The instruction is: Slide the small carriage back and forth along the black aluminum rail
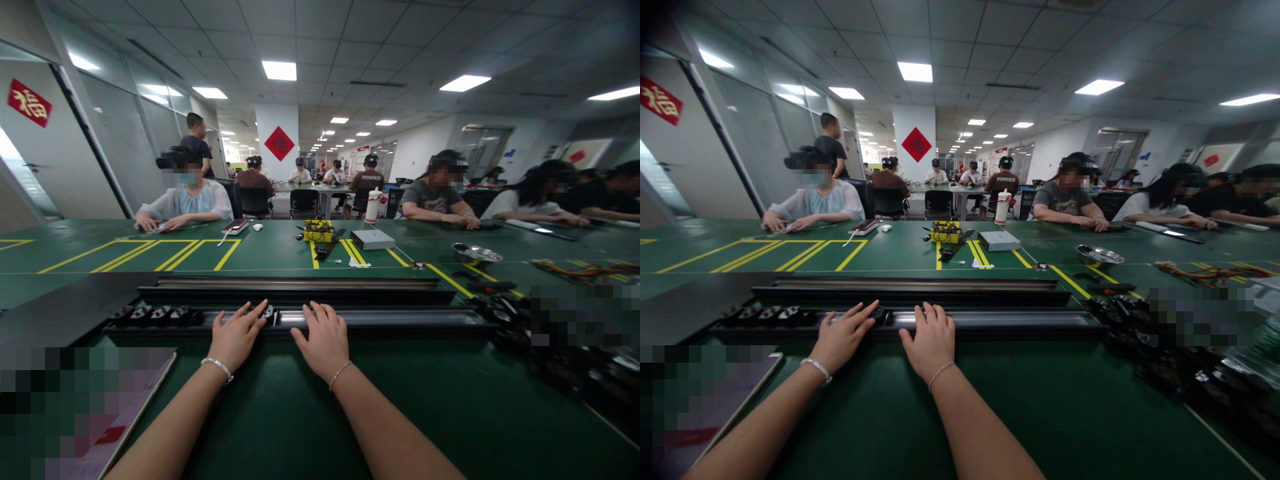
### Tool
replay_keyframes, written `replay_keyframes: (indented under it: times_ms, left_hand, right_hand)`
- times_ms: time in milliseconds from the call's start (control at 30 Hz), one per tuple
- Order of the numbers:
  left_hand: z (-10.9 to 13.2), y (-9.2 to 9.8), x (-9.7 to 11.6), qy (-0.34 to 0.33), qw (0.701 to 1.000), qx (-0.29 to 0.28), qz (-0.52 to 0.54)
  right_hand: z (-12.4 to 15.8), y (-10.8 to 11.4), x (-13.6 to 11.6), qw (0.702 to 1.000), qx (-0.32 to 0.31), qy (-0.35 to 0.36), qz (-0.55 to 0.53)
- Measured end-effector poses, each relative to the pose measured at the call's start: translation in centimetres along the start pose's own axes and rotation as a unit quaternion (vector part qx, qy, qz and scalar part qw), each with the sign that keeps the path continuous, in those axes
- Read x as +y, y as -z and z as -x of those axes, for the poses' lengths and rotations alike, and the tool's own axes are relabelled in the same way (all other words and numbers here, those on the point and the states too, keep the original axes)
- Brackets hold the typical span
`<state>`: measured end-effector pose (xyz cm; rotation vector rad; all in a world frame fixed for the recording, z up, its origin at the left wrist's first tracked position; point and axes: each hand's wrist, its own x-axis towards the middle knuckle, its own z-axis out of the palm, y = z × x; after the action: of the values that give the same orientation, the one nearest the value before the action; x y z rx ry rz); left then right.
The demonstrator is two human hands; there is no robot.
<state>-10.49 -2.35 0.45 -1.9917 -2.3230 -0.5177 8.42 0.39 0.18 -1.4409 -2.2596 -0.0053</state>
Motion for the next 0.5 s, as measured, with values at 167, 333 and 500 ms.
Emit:
replay_keyframes:
  times_ms: [167, 333, 500]
  left_hand:
    - [-0.06, -0.10, -0.10, 0.003, 1.000, -0.003, 0.006]
    - [-0.03, -0.11, -0.10, -0.002, 1.000, 0.001, 0.013]
    - [0.00, 0.05, 0.08, 0.004, 1.000, -0.004, 0.008]
  right_hand:
    - [-0.02, -0.06, -0.01, 1.000, 0.007, 0.000, -0.003]
    - [-0.03, -0.12, -0.01, 1.000, 0.008, 0.002, -0.003]
    - [-0.02, -0.07, -0.04, 1.000, 0.005, 0.001, 0.002]
